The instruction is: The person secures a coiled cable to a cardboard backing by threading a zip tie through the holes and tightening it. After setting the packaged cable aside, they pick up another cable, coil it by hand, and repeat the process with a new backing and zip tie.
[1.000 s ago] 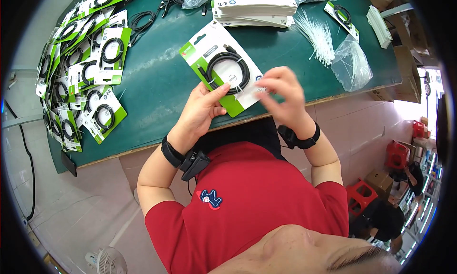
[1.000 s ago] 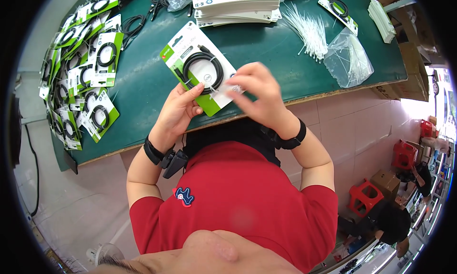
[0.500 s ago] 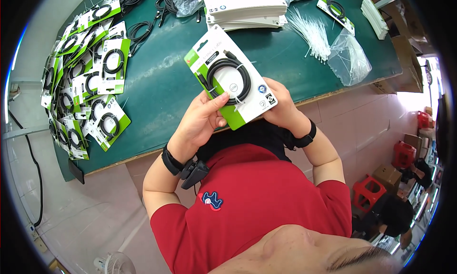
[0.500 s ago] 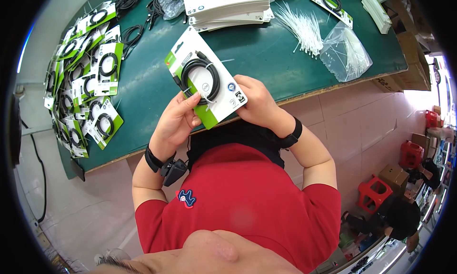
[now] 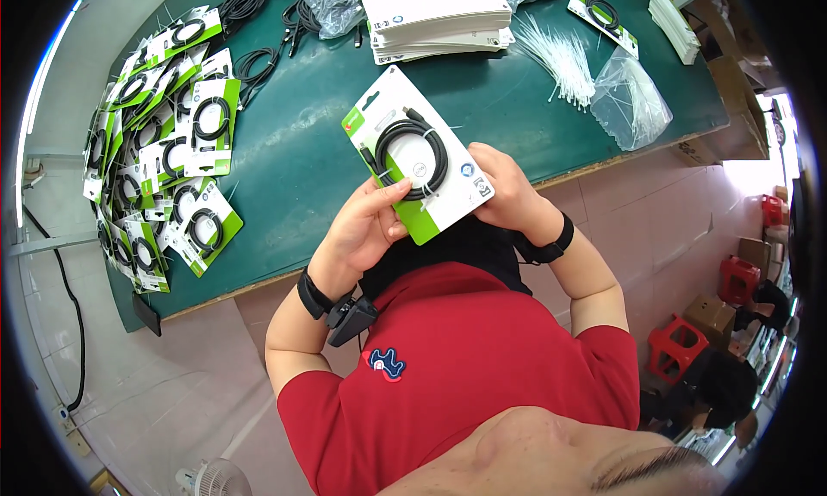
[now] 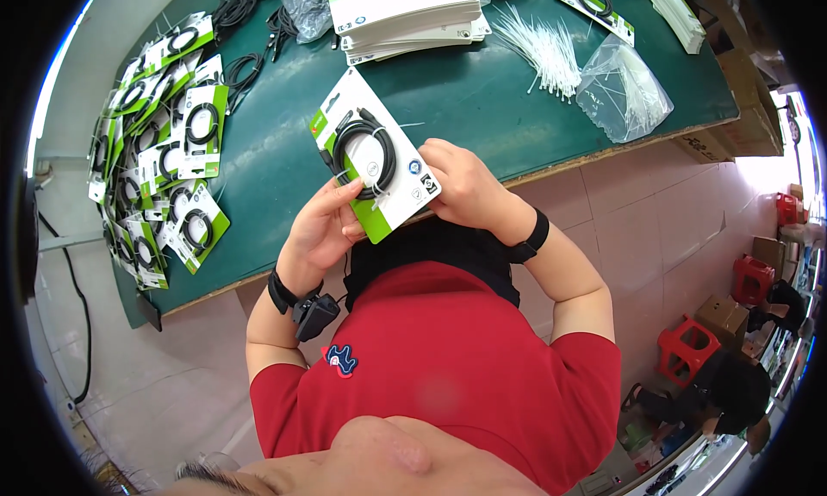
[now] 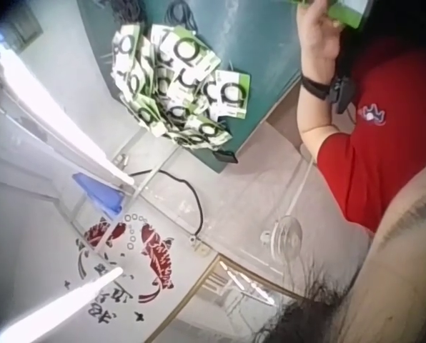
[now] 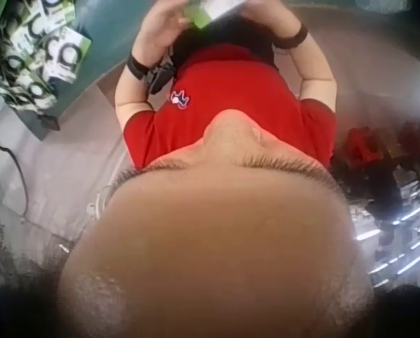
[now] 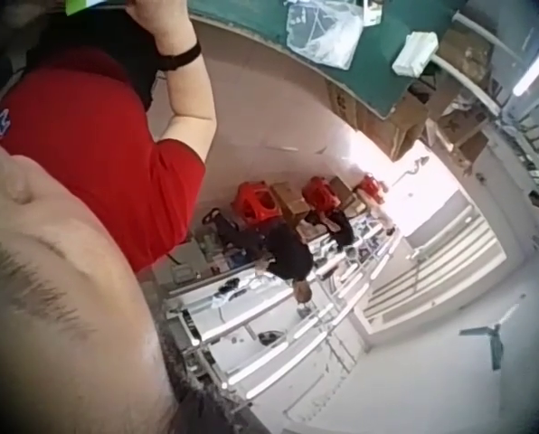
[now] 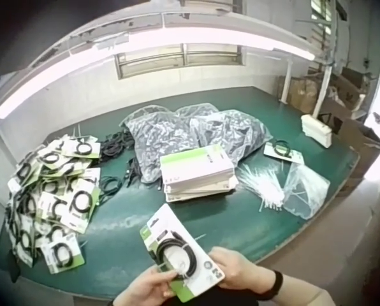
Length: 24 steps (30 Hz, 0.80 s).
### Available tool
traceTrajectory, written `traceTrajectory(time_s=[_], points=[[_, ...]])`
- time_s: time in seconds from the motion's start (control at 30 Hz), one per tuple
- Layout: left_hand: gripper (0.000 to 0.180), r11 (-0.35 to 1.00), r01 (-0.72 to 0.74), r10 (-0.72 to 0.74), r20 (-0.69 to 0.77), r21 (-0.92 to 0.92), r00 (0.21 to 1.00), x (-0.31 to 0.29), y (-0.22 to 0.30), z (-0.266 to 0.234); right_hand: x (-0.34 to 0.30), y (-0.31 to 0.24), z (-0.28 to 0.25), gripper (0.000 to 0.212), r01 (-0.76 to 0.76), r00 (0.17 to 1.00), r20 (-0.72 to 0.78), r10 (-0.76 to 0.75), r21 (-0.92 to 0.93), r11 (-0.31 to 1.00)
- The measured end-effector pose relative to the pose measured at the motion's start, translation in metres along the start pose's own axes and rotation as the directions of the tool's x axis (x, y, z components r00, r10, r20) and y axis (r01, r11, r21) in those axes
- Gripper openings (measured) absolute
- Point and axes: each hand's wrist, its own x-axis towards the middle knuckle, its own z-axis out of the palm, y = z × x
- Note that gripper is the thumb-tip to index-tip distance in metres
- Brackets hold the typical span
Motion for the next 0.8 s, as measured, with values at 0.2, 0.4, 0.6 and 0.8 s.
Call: traceTrajectory(time_s=[0.2, 0.4, 0.6, 0.8], points=[[0.024, 1.0, 0.001, -0.001, -0.1, 0.004, 0.995, -0.018, 0.0, 0.009, 0.01, -0.016, 0.0, 0.031, 0.078, 0.997, 0.01, -0.078, -0.045, 0.996], [0.029, 0.971, -0.082, 0.113, -0.129, 0.223, 0.985, -0.046, 0.008, 0.004, 0.004, -0.044, -0.003, 0.023, -0.013, 1.0, 0.025, 0.015, -0.072, 0.997], [0.03, 0.809, -0.191, 0.38, -0.247, 0.556, 0.891, -0.082, 0.063, -0.011, 0.003, -0.057, -0.019, 0.011, -0.159, 0.986, 0.043, 0.164, -0.104, 0.982], [0.019, 0.668, -0.306, 0.671, -0.372, 0.679, 0.641, -0.067, 0.229, -0.081, 0.014, -0.058, -0.028, 0.008, -0.213, 0.976, 0.007, 0.217, -0.169, 0.962]])
